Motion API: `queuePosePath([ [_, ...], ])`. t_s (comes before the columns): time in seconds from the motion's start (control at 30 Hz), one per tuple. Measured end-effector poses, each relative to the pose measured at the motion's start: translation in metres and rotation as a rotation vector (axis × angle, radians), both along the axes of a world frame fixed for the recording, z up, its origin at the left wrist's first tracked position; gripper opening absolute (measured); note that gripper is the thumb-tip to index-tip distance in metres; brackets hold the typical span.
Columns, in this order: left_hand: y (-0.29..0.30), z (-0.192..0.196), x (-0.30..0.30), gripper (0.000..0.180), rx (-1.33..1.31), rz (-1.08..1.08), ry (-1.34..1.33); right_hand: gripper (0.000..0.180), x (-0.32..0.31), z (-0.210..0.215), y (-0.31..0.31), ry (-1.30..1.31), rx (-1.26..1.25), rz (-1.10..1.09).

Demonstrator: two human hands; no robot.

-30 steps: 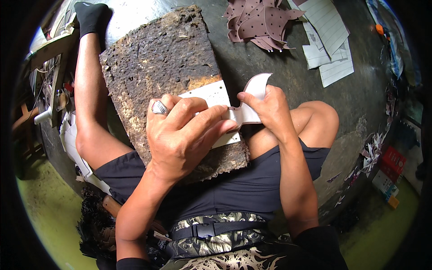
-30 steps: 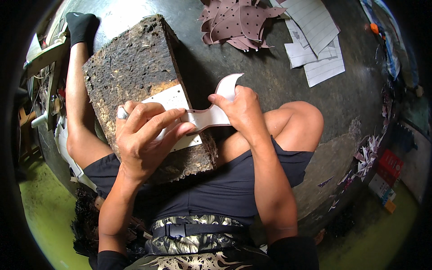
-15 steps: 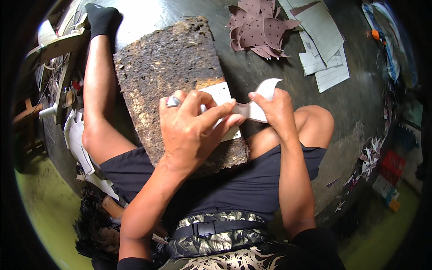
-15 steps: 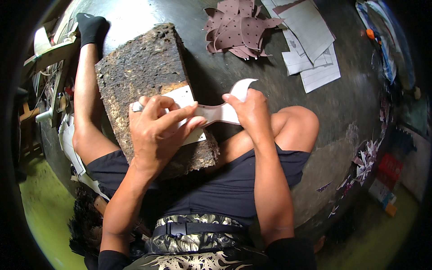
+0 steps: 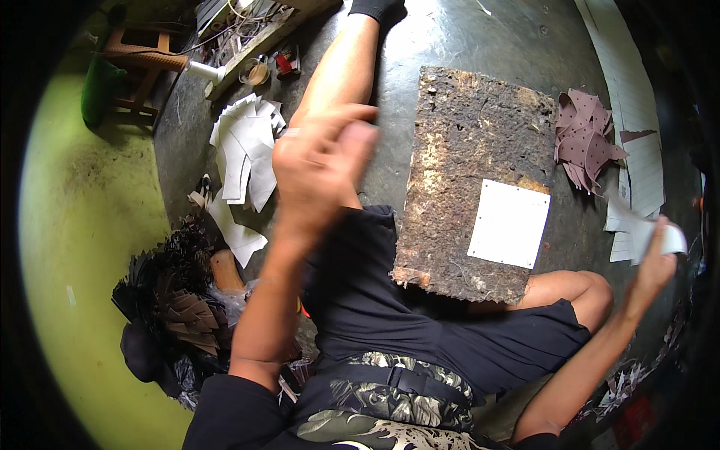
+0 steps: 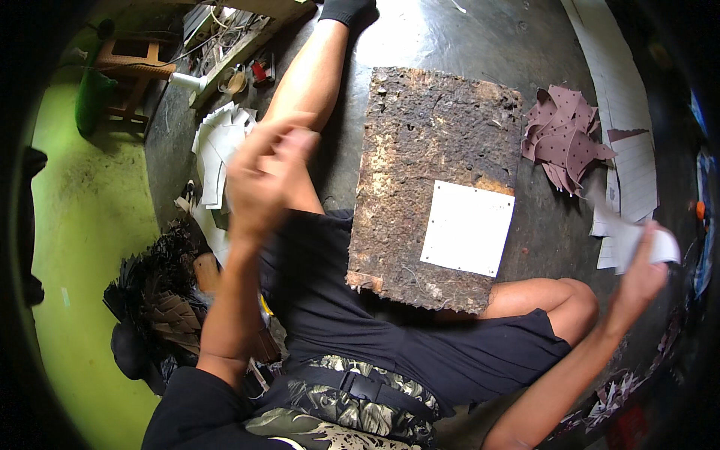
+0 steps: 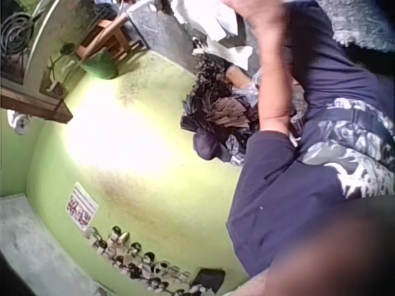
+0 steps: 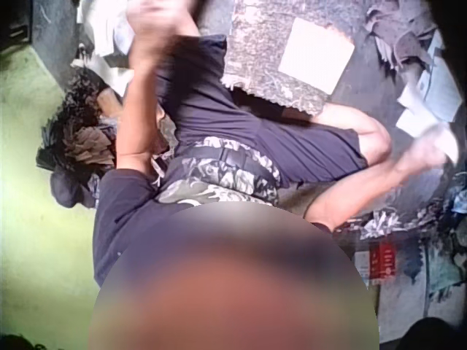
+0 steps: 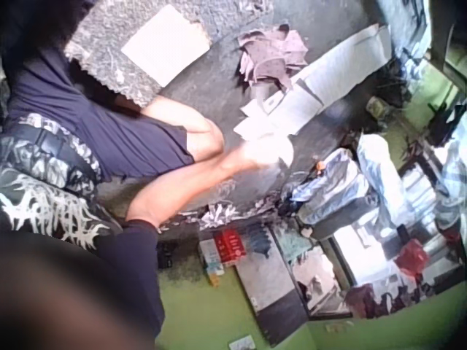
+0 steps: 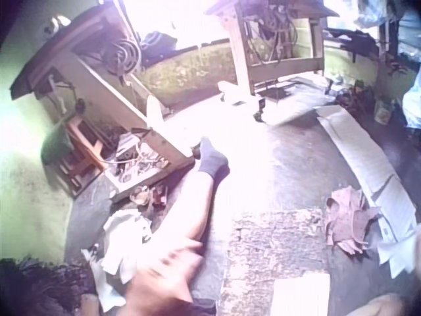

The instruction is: The person sits on the floor and repeatedly peels a thin white paper layer from a small rectangular block resting on a wooden board. They handle the paper by hand, lifting and separating it in small sections, then place the peeled pieces aside.

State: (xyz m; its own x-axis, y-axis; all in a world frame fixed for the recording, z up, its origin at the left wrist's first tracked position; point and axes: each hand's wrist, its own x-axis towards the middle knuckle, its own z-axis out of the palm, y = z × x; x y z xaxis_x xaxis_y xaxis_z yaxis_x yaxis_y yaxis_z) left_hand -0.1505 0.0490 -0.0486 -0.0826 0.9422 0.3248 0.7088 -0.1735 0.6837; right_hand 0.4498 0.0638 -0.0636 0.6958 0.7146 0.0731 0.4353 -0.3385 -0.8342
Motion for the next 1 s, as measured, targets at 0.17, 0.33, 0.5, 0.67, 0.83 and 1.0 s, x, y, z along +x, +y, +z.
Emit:
queuePosePath([
  [0.17,0.010,-0.064,-0.210,0.058,-0.258,0.494,0.412,0.030,0.005,0.051,0.063,-0.973,0.677,0.097],
  [0.33,0.019,-0.083,-0.306,0.073,-0.418,0.249,0.641,0.059,-0.047,-0.061,0.116,-0.559,0.213,0.457],
  [0.5,0.022,-0.093,-0.332,0.057,-0.315,0.192,0.581,0.115,-0.064,-0.124,0.054,-0.721,-0.220,0.770],
  [0.67,0.017,-0.049,-0.315,0.028,-0.518,0.162,0.212,0.078,-0.092,-0.062,-0.009,-0.512,-0.191,0.620],
  [0.83,-0.019,0.082,-0.216,0.025,-0.407,0.002,-0.173,0.040,-0.146,0.002,-0.064,0.464,-0.010,0.586],
  [1.0,-0.042,0.133,-0.041,0.045,-0.342,-0.272,-0.750,0.095,-0.225,0.038,-0.090,0.901,0.118,0.905],
])
